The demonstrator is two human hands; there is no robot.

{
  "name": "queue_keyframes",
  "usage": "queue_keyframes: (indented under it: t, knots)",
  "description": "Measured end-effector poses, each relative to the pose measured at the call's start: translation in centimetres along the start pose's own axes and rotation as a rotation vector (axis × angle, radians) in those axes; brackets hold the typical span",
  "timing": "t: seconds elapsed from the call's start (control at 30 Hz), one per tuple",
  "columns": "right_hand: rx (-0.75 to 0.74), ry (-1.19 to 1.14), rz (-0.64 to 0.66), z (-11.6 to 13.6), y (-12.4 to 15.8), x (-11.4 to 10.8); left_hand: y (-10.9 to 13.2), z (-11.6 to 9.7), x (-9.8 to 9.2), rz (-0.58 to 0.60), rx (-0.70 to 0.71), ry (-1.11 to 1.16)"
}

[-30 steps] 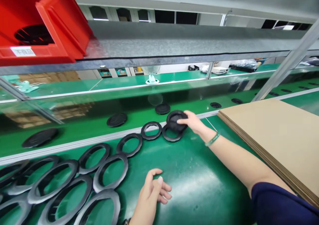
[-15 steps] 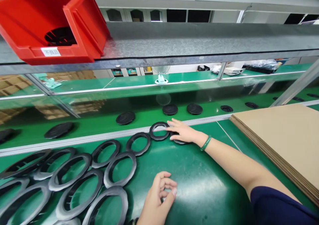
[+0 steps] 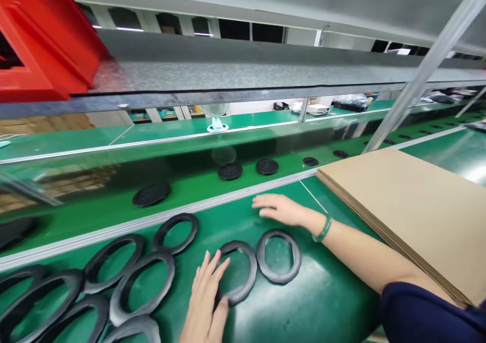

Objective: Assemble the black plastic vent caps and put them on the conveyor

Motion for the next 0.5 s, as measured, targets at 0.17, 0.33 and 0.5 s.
queue_keyframes:
  t: [0.17,0.33,0.5]
  knots:
    - [0.404,0.248,-0.469,-12.4,-2.9,-9.1,-0.2,0.9,0.8,0.091,0.061,0.051]
    - [0.649,0.420,-0.674,-19.7,-2.7,-14.5,-0.5,1.6,0.2,0.082,0.008,0.063]
    - [0.785,0.535,-0.664,-23.9,-3.1,-16.6,-0.3,1.0,0.1,0.092,-0.031,0.016]
Point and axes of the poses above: each hand's wrist, its own y-axis away from the middle knuckle, its own x-axis out of the palm, z = x × y, the point moved 8 cm from there along -y, towards the middle knuckle, and after that the axes turned 11 degrees about -y, right-handed, at the moved point
